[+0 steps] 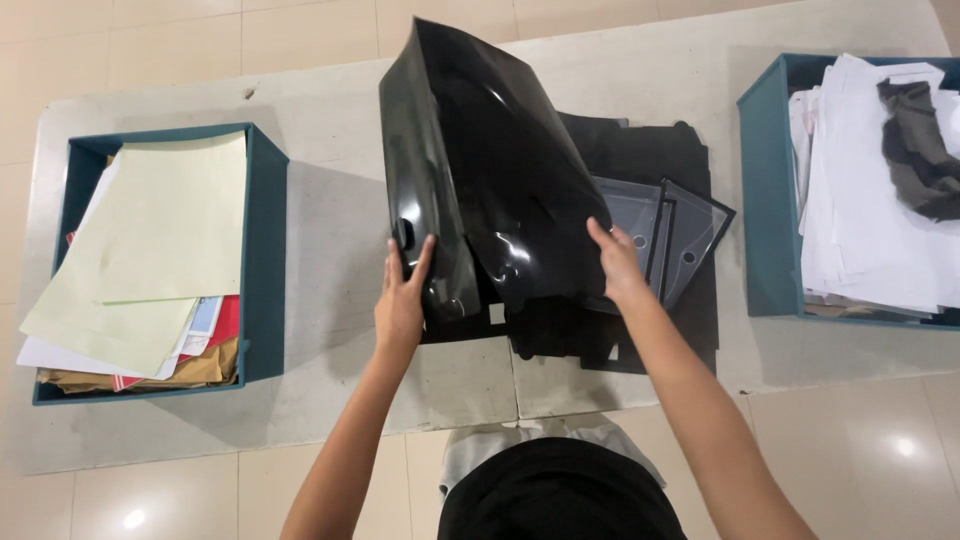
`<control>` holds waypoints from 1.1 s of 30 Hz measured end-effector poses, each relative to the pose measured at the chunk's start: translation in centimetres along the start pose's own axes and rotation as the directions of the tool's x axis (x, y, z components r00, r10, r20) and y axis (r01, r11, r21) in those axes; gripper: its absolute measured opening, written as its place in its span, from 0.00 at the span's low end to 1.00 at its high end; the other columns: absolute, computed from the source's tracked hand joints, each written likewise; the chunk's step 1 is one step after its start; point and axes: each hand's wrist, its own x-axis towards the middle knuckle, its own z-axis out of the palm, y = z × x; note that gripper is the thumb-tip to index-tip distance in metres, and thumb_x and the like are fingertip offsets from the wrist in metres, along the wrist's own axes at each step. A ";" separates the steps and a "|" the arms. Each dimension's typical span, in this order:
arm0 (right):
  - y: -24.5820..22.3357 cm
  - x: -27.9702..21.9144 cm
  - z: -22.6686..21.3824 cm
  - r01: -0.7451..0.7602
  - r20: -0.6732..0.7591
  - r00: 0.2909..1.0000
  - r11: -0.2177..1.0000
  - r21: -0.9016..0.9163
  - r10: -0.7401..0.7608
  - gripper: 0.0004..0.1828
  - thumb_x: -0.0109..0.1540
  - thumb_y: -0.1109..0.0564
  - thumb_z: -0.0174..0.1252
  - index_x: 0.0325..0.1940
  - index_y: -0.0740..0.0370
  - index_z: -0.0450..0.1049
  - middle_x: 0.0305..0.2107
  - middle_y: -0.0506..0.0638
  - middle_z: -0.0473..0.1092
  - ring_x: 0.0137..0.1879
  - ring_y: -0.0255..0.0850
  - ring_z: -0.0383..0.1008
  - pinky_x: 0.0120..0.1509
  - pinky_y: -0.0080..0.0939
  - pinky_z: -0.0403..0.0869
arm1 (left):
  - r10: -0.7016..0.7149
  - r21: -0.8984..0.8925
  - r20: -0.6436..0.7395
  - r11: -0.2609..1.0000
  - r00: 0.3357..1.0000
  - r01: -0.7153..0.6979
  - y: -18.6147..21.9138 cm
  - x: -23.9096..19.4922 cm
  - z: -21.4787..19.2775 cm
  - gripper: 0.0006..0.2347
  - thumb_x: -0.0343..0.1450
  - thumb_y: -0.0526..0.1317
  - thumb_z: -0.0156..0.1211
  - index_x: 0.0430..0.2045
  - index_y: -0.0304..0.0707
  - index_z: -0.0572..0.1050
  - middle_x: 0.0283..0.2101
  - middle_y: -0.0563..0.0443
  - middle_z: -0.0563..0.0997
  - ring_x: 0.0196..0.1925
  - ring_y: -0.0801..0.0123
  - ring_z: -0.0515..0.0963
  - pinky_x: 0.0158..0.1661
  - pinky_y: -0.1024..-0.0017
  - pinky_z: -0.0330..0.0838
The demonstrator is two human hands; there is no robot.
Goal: The person assembles a black file folder by folding its flaps and securing them with adhesive tape. They then insert a clear plastic sleeve into the folder and smooth it down to ensure it is properly seated.
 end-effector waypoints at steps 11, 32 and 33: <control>12.1 7.9 -14.2 -0.192 -0.319 0.947 0.865 -0.463 0.040 0.13 0.63 0.53 0.66 0.42 0.68 0.79 0.35 0.50 0.75 0.39 0.37 0.73 0.45 0.42 0.71 | 0.451 0.231 -0.105 0.878 0.886 -0.419 -9.8 4.5 9.2 0.13 0.69 0.30 0.54 0.46 0.33 0.77 0.69 0.44 0.63 0.74 0.51 0.60 0.68 0.44 0.54; 11.9 1.7 -9.0 -0.206 -0.229 0.973 0.583 -0.786 0.034 0.27 0.66 0.41 0.61 0.32 0.70 0.76 0.24 0.52 0.72 0.31 0.40 0.69 0.39 0.46 0.70 | 0.213 -0.163 -0.196 0.956 0.957 -0.246 0.1 15.2 18.0 0.48 0.71 0.64 0.52 0.75 0.28 0.34 0.77 0.22 0.32 0.79 0.39 0.34 0.73 0.47 0.39; 10.1 1.1 -8.3 -0.252 -0.239 0.968 0.344 -0.905 0.079 0.31 0.67 0.38 0.59 0.30 0.72 0.75 0.22 0.58 0.73 0.30 0.46 0.73 0.39 0.49 0.72 | 0.193 -0.275 -0.223 0.928 0.955 -0.252 0.0 15.4 18.3 0.49 0.69 0.66 0.51 0.75 0.30 0.34 0.76 0.18 0.29 0.78 0.38 0.35 0.73 0.49 0.41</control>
